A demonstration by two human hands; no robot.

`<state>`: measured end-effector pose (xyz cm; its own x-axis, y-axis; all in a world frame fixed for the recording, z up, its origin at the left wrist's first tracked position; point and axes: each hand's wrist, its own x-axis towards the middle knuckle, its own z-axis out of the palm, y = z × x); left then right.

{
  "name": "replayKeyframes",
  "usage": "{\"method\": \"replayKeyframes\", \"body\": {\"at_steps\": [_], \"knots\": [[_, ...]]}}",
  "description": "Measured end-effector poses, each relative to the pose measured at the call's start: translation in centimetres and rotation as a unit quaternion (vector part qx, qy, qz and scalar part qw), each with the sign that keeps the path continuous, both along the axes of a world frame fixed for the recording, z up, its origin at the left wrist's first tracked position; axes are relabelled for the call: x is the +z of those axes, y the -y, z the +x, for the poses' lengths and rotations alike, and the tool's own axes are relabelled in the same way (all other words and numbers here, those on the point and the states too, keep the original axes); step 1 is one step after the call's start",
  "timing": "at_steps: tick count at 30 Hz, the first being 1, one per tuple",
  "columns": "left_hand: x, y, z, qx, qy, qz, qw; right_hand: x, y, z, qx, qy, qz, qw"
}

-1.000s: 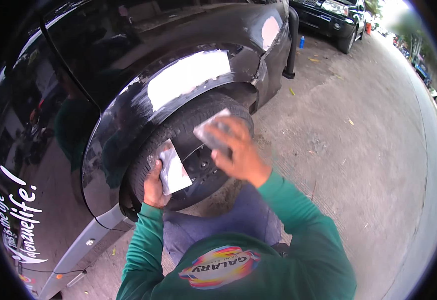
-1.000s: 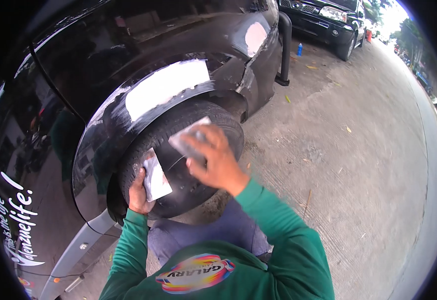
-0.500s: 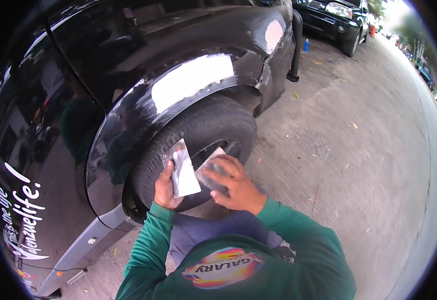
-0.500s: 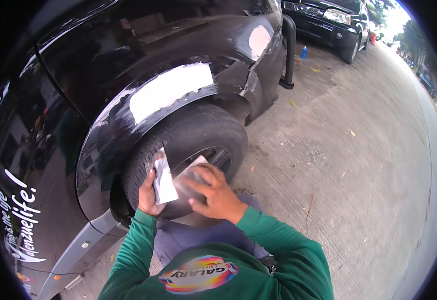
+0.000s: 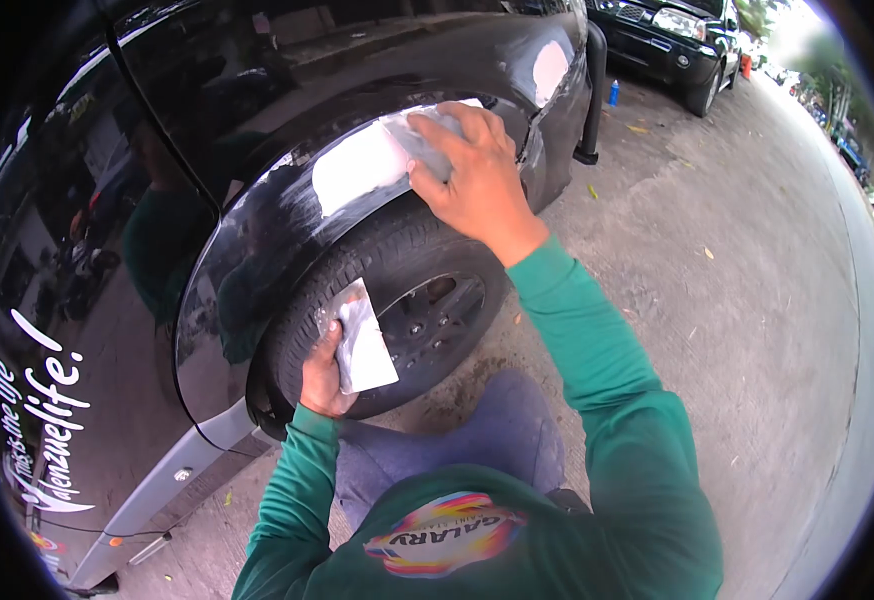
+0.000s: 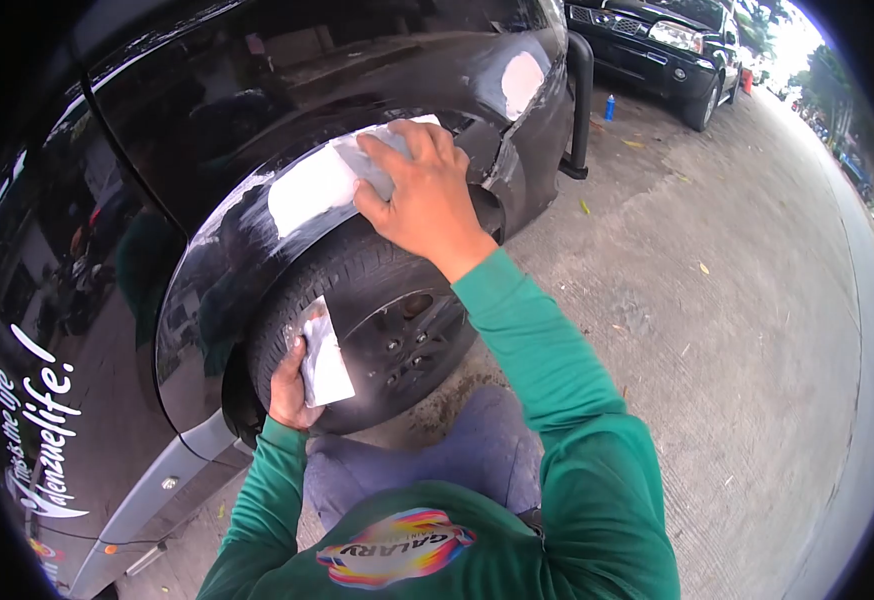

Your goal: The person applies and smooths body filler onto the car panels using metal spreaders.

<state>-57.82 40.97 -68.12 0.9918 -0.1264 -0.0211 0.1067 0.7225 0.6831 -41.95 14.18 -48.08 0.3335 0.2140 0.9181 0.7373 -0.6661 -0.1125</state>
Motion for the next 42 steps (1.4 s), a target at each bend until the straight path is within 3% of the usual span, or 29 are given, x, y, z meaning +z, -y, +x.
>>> {"method": "replayKeyframes", "body": {"at_steps": [14, 16, 18, 20, 23, 27, 30, 32, 38, 42], "knots": [[-1.4, -1.7, 0.1, 0.016, -0.005, -0.004, 1.000, -10.3, 0.5, -5.5, 0.046, -0.086, -0.047, 0.994], [-1.8, -1.8, 0.6, 0.008, 0.003, -0.015, 1.000, -11.5, 0.7, -8.3, 0.076, -0.116, -0.042, 0.989], [-1.3, -1.0, 1.0, 0.034, -0.015, -0.013, 0.999, -12.2, 0.6, -11.7, 0.196, -0.148, -0.039, 0.969], [-1.2, -0.7, 1.5, 0.058, -0.033, -0.011, 0.998, -12.2, 0.1, -15.4, 0.241, -0.182, -0.102, 0.948], [-1.3, -0.4, 2.3, -0.015, -0.015, -0.051, 0.998, -13.7, -1.0, -17.6, 0.271, -0.207, -0.108, 0.934], [-0.7, 0.3, 1.8, -0.020, -0.007, -0.056, 0.998, -15.4, -0.4, -16.3, 0.244, -0.192, -0.083, 0.947], [-1.5, -0.9, 1.3, -0.029, 0.016, -0.138, 0.990, -17.5, 1.3, -14.3, 0.233, -0.237, -0.028, 0.943], [0.3, -0.8, 0.9, -0.004, 0.006, -0.120, 0.993, -17.6, 2.8, -12.3, 0.208, -0.260, -0.026, 0.943], [-0.5, -1.2, 0.9, 0.001, 0.000, -0.073, 0.997, -3.4, 0.7, -7.6, 0.094, -0.040, -0.046, 0.994], [-1.0, -1.0, 0.5, -0.021, 0.018, -0.060, 0.998, 0.3, -1.8, -3.0, 0.055, -0.001, -0.049, 0.997]]}}
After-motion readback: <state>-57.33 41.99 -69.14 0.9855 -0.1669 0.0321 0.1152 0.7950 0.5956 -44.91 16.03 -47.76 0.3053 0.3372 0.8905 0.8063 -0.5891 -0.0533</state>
